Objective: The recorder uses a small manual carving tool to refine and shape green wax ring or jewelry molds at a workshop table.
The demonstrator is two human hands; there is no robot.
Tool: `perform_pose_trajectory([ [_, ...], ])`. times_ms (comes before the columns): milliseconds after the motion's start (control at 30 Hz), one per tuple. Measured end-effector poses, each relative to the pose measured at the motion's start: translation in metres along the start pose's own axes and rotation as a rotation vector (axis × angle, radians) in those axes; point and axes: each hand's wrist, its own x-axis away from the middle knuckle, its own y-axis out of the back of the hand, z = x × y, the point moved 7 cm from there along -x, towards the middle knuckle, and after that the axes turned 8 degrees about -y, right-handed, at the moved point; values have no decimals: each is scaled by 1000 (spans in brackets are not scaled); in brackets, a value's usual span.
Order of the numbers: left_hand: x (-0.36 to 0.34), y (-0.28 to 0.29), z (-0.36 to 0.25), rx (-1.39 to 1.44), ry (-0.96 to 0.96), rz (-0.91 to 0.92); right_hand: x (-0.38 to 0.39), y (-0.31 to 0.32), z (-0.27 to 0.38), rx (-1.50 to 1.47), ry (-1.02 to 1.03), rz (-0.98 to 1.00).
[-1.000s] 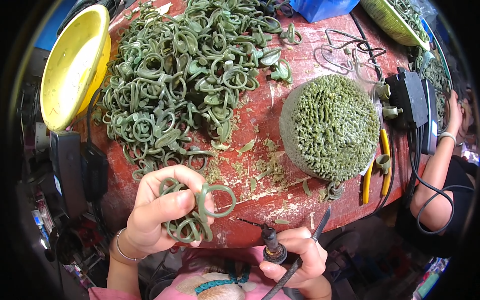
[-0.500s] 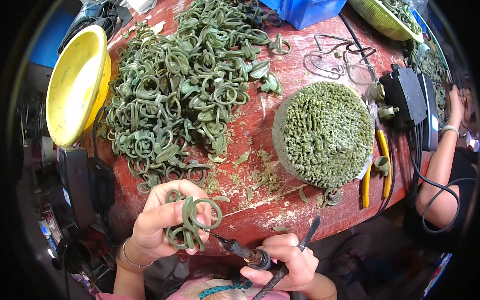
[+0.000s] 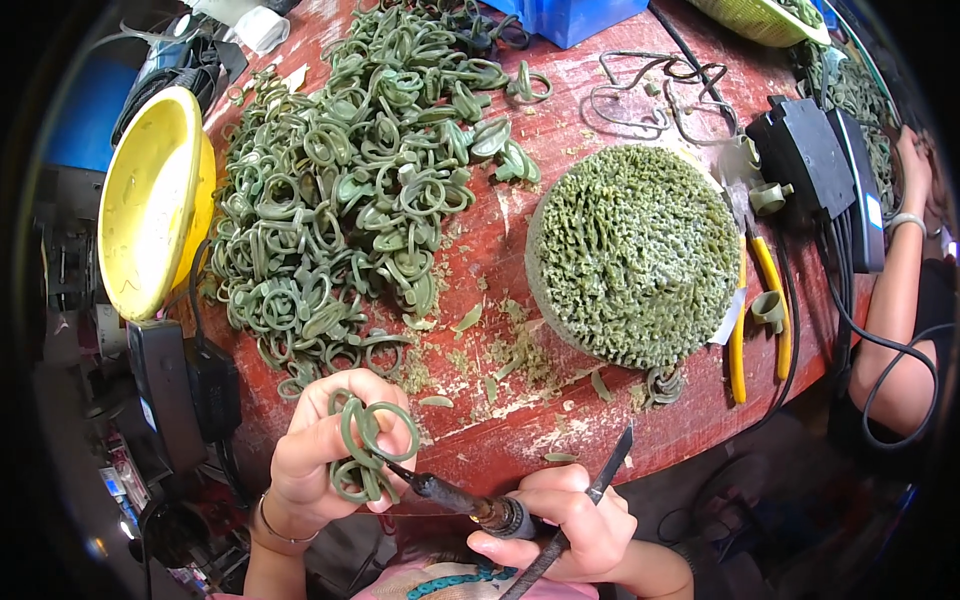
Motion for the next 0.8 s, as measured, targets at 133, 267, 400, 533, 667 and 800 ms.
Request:
perform_pose_trajectory([
  [133, -1, 1, 1, -1, -8, 0, 0, 0, -1, -5, -8, 0],
  [267, -1, 1, 1, 7, 0, 4, 0, 0, 1, 22, -8, 9],
  [400, -1, 2, 1, -3, 1, -11, -1, -1, 0, 14, -32, 27],
  [533, -2, 0, 0, 5, -7, -2, -2, -1, 1, 11, -16, 21],
  [667, -1, 2, 1, -67, -21, -82, -2, -1, 1, 25, -10, 27],
  [800, -2, 0, 1, -17, 11, -27, -1, -1, 1, 23, -5, 19],
])
